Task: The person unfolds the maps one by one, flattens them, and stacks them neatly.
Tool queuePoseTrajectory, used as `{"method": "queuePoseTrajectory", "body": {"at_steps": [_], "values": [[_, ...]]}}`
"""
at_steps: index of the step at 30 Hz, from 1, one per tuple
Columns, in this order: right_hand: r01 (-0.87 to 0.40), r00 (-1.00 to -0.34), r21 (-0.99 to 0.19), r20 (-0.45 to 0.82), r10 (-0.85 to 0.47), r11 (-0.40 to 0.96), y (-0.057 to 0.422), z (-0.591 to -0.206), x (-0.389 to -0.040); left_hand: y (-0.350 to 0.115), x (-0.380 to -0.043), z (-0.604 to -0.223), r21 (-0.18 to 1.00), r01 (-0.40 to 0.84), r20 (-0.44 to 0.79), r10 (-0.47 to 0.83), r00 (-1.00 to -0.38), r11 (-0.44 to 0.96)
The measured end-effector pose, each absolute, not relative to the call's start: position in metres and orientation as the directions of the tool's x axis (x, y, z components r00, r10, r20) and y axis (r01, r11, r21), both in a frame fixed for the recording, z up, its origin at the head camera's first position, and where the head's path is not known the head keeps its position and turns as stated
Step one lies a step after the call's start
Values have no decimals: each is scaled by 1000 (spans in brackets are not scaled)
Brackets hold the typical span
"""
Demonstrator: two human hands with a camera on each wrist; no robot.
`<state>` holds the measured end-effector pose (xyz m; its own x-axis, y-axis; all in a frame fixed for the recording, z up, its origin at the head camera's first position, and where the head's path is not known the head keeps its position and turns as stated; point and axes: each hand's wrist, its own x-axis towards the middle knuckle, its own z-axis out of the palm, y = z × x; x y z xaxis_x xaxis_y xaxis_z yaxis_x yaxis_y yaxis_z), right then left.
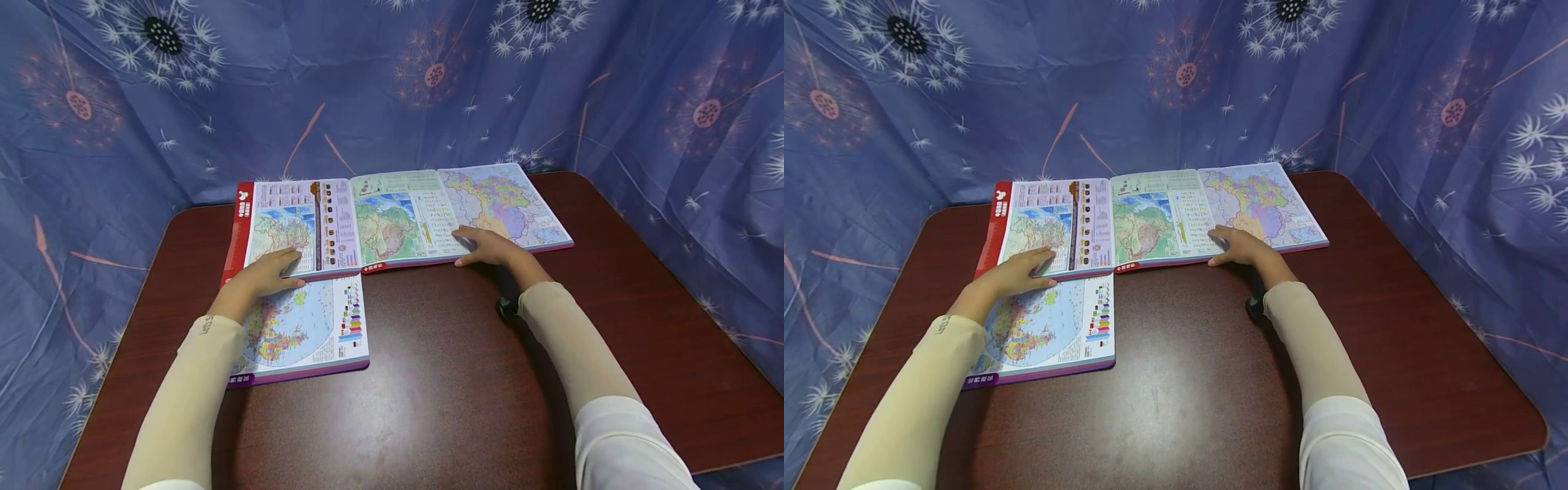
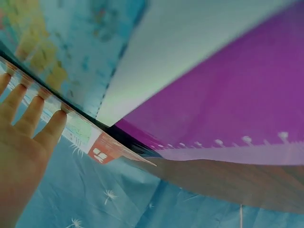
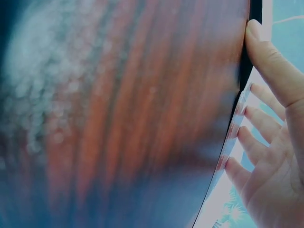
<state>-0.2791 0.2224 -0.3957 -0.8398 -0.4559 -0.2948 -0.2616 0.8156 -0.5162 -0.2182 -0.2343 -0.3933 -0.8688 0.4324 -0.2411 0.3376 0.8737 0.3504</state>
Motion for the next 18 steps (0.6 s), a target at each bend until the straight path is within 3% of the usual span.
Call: {"method": "queuePoseTrajectory", "body": {"at_steps": [8,13,18], "values": [[-255,-839,-520,-300,-454,815,221,-396,-278,-249,-201,-384,397,250,-198,349,-916,883],[-247,-840,-528,-301,-451,812,221,-397,-278,-266,-177,-376,448,64,-164,152,-975,892],[-243,-841,-533,-300,-450,810,222,-395,-277,-279,-153,-377,503,-69,-131,-3,-991,861]]}}
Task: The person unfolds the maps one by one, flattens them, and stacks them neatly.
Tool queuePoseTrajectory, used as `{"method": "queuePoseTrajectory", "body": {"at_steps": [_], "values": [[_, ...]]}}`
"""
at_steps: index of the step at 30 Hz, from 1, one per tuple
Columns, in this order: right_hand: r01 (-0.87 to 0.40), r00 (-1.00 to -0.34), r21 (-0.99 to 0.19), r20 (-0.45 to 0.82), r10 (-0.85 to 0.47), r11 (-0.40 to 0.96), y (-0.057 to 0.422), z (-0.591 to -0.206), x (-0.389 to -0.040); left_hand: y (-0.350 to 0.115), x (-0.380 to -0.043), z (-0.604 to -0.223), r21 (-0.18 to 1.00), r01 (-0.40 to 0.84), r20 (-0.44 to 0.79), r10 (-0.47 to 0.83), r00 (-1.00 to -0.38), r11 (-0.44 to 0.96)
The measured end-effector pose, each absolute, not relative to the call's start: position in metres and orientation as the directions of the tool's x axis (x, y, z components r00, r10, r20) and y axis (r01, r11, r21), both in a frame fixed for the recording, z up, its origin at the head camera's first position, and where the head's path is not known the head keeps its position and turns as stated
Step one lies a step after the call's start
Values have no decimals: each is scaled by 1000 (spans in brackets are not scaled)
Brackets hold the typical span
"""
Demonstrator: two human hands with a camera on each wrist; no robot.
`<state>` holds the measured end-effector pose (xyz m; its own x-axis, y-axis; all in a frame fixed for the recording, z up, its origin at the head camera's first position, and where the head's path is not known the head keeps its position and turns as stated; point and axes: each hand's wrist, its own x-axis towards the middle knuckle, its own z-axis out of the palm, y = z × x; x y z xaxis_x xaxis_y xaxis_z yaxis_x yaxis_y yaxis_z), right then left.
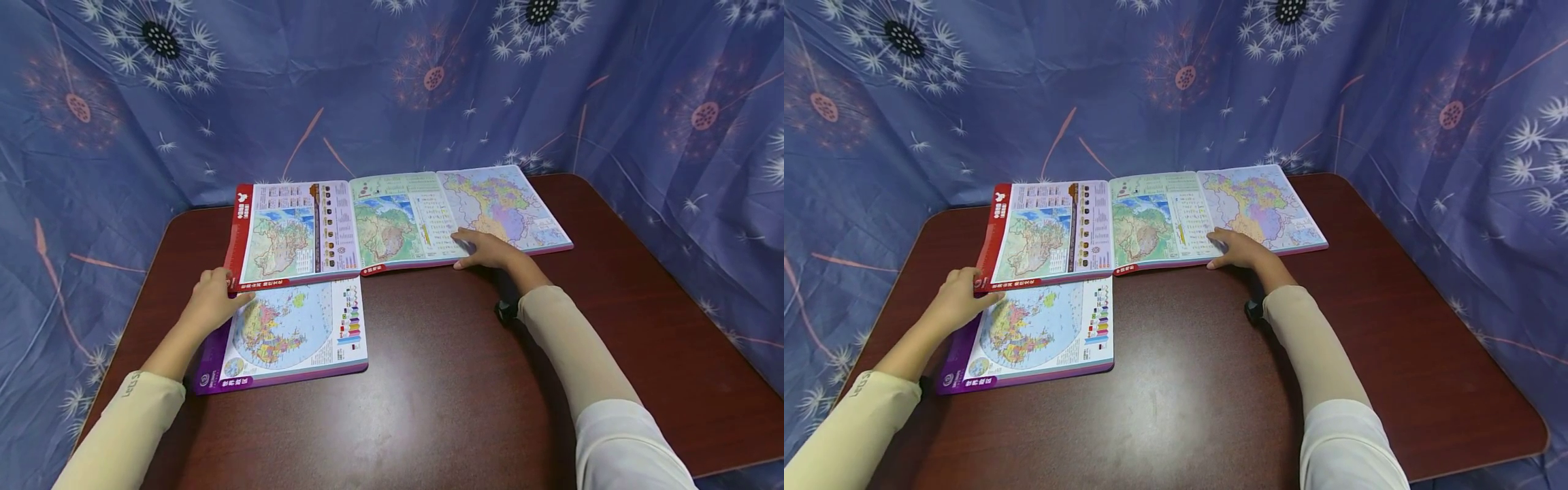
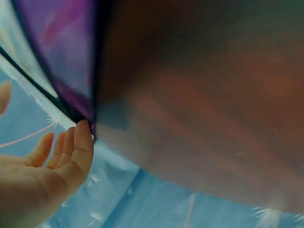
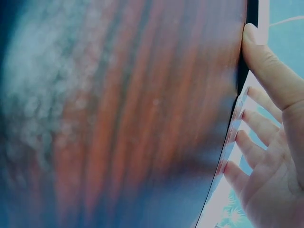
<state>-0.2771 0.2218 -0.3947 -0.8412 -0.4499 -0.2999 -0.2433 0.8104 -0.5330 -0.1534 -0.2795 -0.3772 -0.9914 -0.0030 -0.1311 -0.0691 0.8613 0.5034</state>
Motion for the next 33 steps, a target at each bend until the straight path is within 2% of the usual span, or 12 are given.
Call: {"method": "queuePoseTrajectory", "body": {"at_steps": [3,9,15,23,29,33], "values": [[-244,-840,-539,-298,-453,806,222,-394,-277,-287,-143,-380,537,-140,-176,-52,-983,832],[-251,-840,-540,-291,-458,804,223,-395,-276,-299,-136,-381,659,-306,-319,-113,-941,687],[-248,-839,-554,-287,-462,795,222,-395,-275,-309,-135,-381,666,-371,-380,-134,-915,648],[-243,-849,-550,-277,-449,799,222,-397,-277,-318,-137,-387,744,-381,-413,-71,-908,550],[-245,-845,-547,-283,-453,800,222,-397,-277,-326,-132,-387,803,-450,-501,33,-865,391],[-240,-844,-544,-293,-450,804,222,-397,-276,-329,-124,-387,807,-463,-530,101,-842,367]]}}
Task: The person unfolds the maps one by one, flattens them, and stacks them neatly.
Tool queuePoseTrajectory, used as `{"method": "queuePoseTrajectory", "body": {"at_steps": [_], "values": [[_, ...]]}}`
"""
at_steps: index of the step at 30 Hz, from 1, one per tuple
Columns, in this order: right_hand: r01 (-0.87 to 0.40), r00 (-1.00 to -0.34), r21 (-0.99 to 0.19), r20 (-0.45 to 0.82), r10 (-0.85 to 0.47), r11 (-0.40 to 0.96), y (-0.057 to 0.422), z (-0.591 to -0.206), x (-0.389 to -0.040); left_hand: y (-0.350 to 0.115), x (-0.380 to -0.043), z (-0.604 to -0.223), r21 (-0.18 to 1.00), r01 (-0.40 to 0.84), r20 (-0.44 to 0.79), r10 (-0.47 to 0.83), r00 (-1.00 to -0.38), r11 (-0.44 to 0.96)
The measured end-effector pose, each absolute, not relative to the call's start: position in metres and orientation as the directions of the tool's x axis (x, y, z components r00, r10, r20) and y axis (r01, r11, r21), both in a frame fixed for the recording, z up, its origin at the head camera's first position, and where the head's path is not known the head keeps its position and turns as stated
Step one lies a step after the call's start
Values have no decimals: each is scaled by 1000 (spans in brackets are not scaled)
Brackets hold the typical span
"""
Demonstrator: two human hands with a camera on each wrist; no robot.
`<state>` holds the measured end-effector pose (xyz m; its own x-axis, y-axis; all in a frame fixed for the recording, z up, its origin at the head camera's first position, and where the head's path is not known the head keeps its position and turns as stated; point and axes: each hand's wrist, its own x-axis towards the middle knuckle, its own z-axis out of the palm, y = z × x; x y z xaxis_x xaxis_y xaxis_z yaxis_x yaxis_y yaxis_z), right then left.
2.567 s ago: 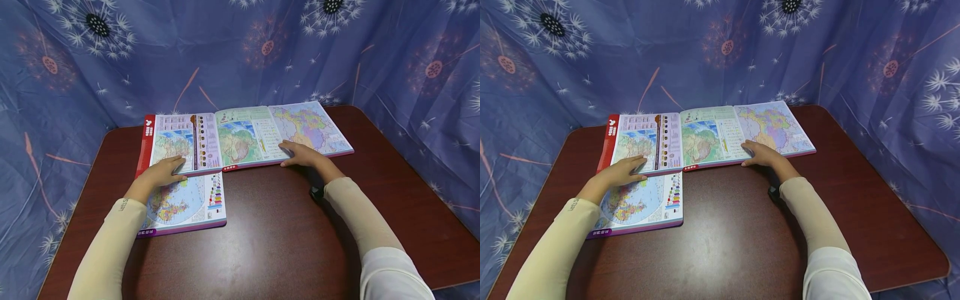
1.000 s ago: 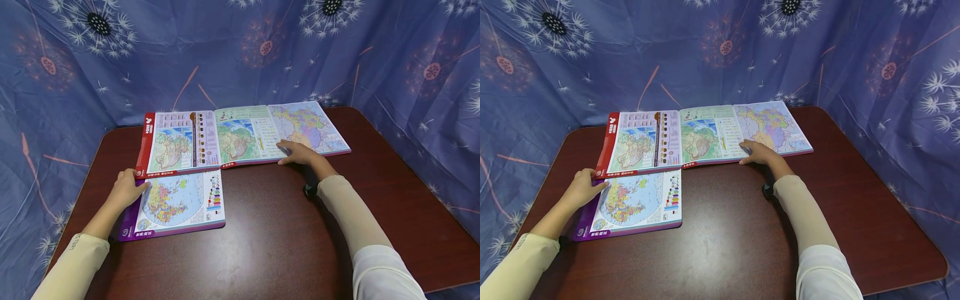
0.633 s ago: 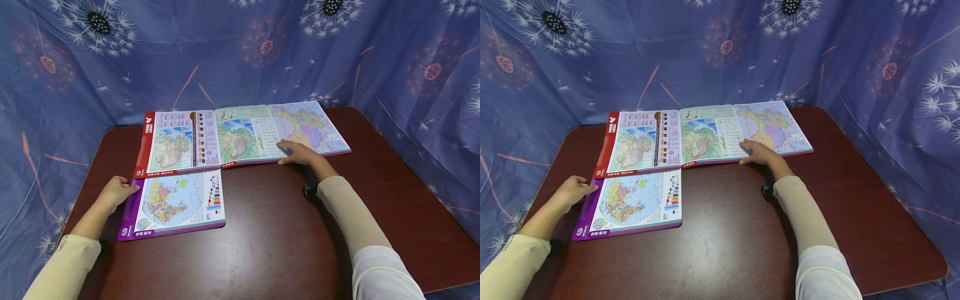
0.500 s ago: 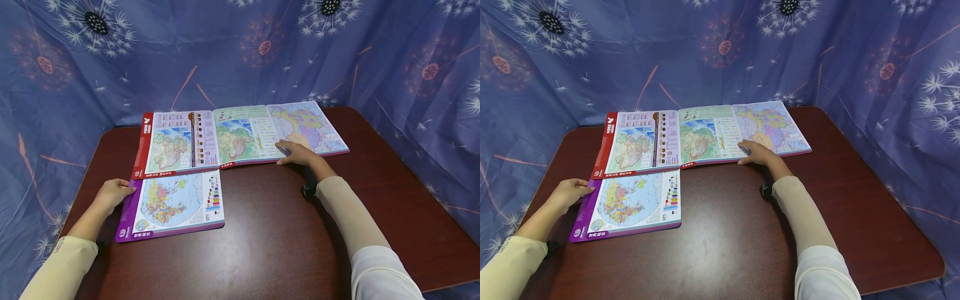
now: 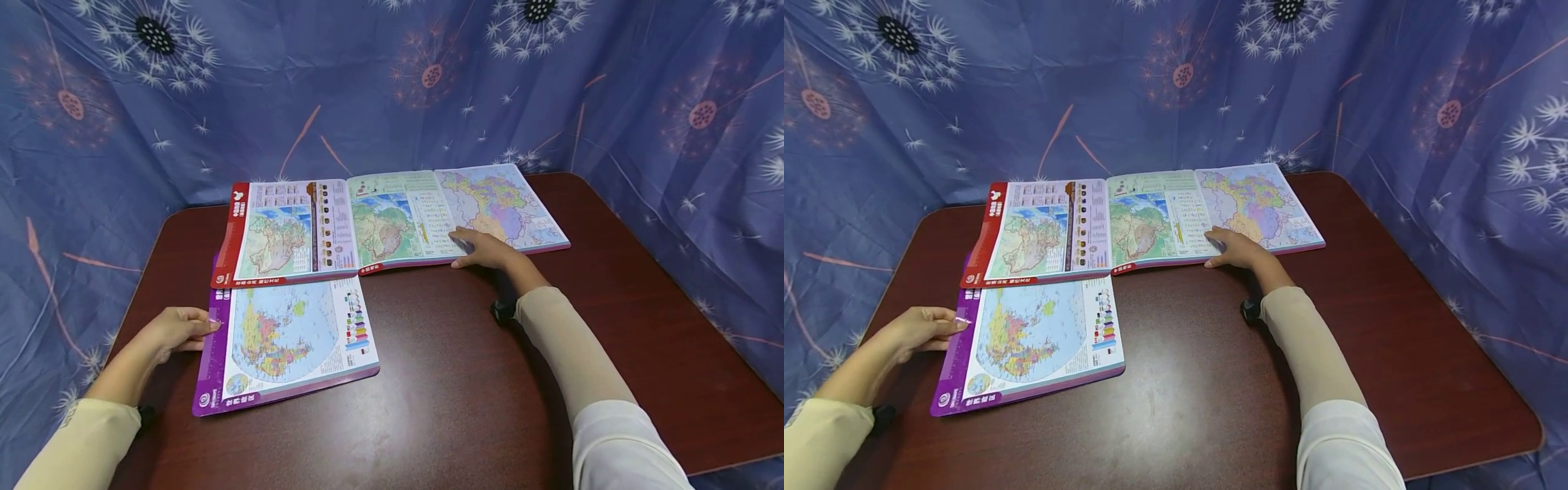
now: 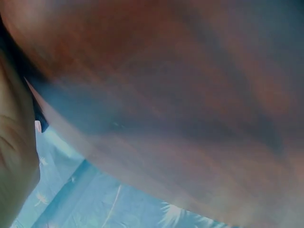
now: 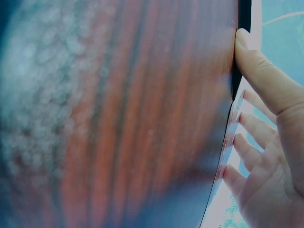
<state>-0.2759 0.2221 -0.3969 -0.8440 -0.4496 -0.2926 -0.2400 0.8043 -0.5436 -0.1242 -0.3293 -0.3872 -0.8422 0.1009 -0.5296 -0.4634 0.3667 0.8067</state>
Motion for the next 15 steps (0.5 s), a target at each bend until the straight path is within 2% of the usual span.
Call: {"method": "queuePoseTrajectory", "body": {"at_steps": [7,15], "values": [[-251,-839,-543,-291,-461,801,219,-398,-278,-336,-101,-389,809,-487,-561,183,-808,330],[-251,-846,-544,-280,-455,801,216,-395,-276,-345,-81,-389,817,-519,-576,338,-744,252]]}}
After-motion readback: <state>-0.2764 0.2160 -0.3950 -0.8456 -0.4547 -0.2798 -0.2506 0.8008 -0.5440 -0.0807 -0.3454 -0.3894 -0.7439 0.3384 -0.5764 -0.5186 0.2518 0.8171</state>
